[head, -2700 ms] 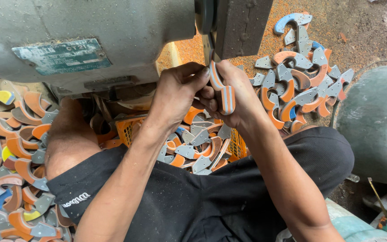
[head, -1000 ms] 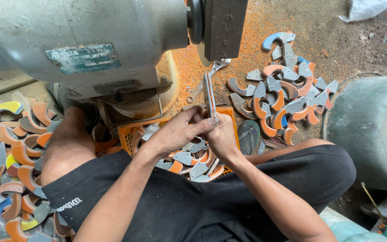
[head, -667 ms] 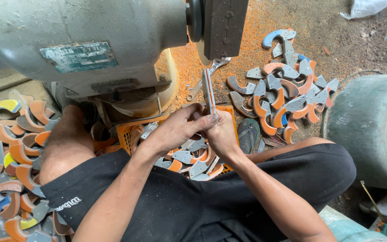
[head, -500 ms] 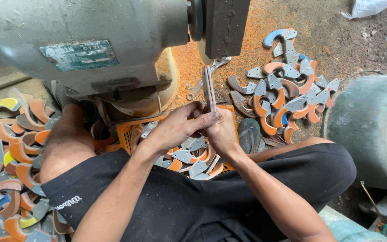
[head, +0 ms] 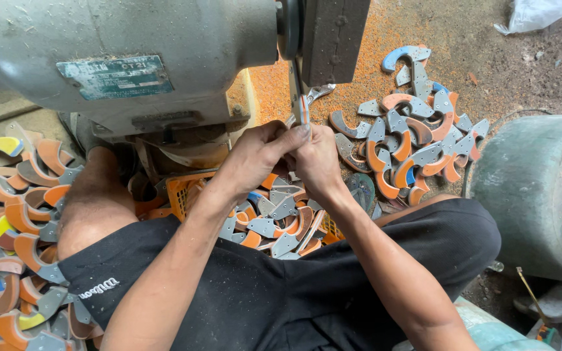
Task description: The person sits on the floor and repeatedly grinds the edges of curved metal climbing claws against a bench grinder. They pick each claw from a nearby orange crate, press it against the spinning wheel, and return it to the crate.
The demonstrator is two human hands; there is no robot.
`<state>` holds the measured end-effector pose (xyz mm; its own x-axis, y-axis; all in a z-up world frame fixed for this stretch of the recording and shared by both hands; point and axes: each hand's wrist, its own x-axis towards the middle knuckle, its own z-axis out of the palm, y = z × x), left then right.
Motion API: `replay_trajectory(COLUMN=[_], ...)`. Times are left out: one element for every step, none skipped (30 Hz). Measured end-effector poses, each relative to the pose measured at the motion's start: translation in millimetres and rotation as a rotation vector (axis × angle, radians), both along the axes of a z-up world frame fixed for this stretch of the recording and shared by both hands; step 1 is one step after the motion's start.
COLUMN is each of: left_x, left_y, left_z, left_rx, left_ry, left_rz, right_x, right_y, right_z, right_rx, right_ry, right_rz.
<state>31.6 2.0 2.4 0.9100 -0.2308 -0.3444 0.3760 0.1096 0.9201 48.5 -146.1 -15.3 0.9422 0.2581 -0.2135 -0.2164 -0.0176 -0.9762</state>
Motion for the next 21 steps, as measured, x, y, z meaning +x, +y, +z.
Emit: replay_trajectory(left_x=[1.6,3.5,5.2,6.6,7.4,8.2,9.3,10.7,11.2,11.3,12.0,12.2,12.0,12.1,12.4,12.7,13.0,13.8,14.7,14.6,14.6], left_y=[0.6,1.0,1.1,0.8,0.9,1.0,1.2,1.4,1.3,1.2,1.6,2.2,2.4,2.5,2.6,2.3,2.0,1.6,1.7,1.9,1.7], left_z=[-0.5,-1.2,-2.1,-3.1,-3.9,-4.7,-5.3,-5.9,-6.7,-7.3,-7.6,-7.7,-7.9,-8.1,-8.5,-8.9,-9.4,-9.8,-9.9,-9.7,-9.5], left_rx=[-0.006,0.003,0.012,0.021,0.028,0.035,0.043,0.044,0.043,0.043,0.048,0.053,0.057,0.055,0.053,0.051,0.045,0.039,0.034,0.037,0.038], left_ry=[0.005,-0.002,-0.008,-0.013,-0.008,-0.003,0.001,-0.003,-0.005,-0.006,-0.009,-0.011,-0.012,-0.015,-0.019,-0.023,-0.020,-0.016,-0.016,-0.015,-0.014], left_rz=[0.009,0.016,0.021,0.025,0.028,0.031,0.037,0.040,0.040,0.041,0.038,0.036,0.033,0.032,0.031,0.029,0.035,0.041,0.047,0.049,0.052], right_x=[2.4,4.8,6.4,8.0,9.0,10.0,11.6,13.1,13.4,13.7,14.9,15.1,14.0,13.3,13.5,14.0,13.9,14.4,16.4,17.3,17.4], right_y=[0.6,1.1,2.1,3.1,4.0,4.7,5.8,6.7,7.1,7.1,7.2,7.3,6.8,6.4,5.9,5.4,5.2,5.5,6.6,7.5,7.5], right_z=[0.5,0.9,0.9,0.8,0.6,0.6,0.6,0.6,0.5,0.6,0.7,1.0,1.3,1.3,1.1,0.7,0.1,-0.6,-1.3,-1.5,-1.0], right_rx=[-0.010,-0.020,-0.034,-0.047,-0.060,-0.063,-0.066,-0.069,-0.081,-0.093,-0.104,-0.091,-0.078,-0.065,-0.055,-0.045,-0.035,-0.025,-0.014,-0.003,-0.006], right_ry=[-0.010,-0.021,-0.004,0.012,0.030,0.027,0.023,0.019,0.028,0.038,0.044,0.036,0.030,0.024,0.015,0.006,-0.002,0.021,0.040,0.059,0.056], right_rz=[0.005,0.011,0.001,-0.009,-0.022,-0.023,-0.022,-0.021,-0.024,-0.027,-0.028,-0.026,-0.023,-0.020,-0.013,-0.007,0.001,-0.007,-0.014,-0.022,-0.023])
